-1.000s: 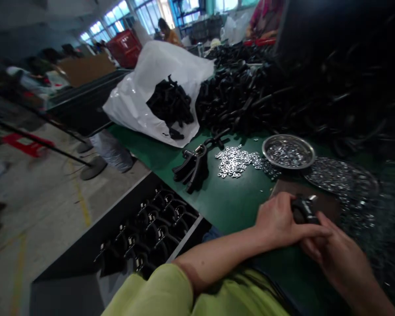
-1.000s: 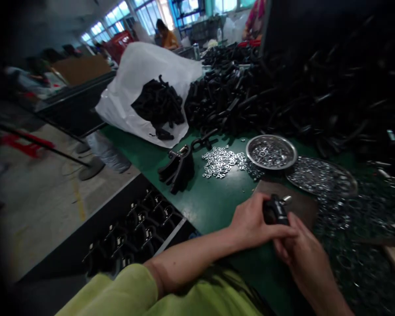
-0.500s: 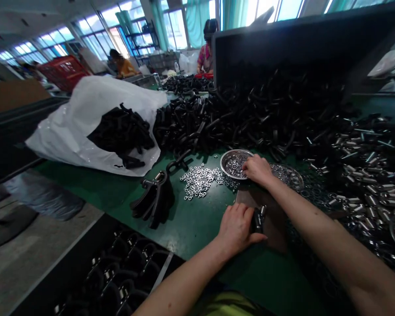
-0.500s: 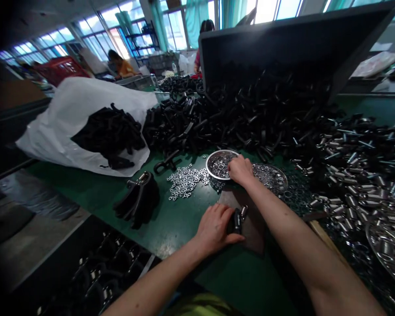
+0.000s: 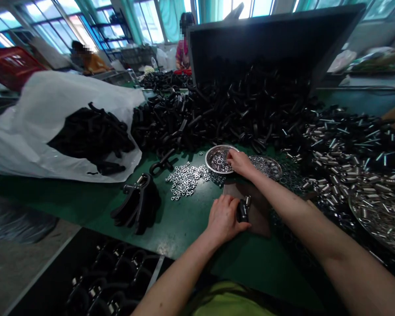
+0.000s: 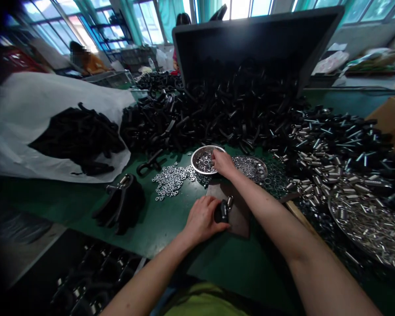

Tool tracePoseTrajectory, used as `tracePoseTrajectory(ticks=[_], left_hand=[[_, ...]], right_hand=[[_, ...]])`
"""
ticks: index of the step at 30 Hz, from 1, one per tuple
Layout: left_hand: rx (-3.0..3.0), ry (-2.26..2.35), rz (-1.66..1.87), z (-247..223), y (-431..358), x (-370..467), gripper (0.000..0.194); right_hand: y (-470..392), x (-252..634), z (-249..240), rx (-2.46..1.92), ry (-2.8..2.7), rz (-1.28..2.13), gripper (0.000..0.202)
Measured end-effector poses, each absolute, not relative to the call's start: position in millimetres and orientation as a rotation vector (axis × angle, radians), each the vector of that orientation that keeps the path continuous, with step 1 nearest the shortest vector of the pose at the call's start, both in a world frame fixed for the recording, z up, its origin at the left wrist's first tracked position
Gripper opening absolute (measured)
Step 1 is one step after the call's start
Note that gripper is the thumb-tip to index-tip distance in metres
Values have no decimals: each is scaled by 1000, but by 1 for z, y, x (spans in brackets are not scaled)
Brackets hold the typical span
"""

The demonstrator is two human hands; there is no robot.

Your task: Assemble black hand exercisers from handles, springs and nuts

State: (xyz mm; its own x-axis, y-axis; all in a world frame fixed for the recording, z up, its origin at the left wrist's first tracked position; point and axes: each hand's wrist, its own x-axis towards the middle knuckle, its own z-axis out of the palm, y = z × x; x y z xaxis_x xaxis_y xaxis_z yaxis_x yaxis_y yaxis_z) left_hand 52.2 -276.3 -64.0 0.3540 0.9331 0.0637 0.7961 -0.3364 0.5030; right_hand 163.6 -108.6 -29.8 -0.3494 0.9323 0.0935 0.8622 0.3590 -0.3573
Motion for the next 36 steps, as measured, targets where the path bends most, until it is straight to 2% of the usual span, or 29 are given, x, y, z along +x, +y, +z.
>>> tracePoseTrajectory(ticks=[4, 8, 12, 17, 24, 28, 32, 36], left_hand=[[2182, 1499, 529, -65, -275, 53, 59], [2198, 1493, 545, -66, -274, 53, 58], [2223, 1503, 537, -66, -275, 53, 55], [2234, 1509, 509, -65, -275, 54, 54], [2325, 1494, 500, -68, -274, 53, 48], [2347, 1488, 504, -70, -275, 52, 55], [2354, 1493, 533, -70, -277, 52, 64], [2428, 1432, 509, -68, -279, 52, 67]], right_hand=[[-157, 192, -20, -1459, -2214, 512, 16], [-212, 221, -33, -1352, -2036, 746, 12], [-235, 229, -49, -1354, -2062, 792, 18], [-235, 221, -49, -1300, -2213, 683, 23], [-258, 212, -62, -1081, -2507, 136, 12], [-255, 224, -67, -1089, -2380, 242, 19], [-235, 244, -61, -1066, -2464, 364, 41], [-222, 255, -62, -1122, -2586, 374, 20]])
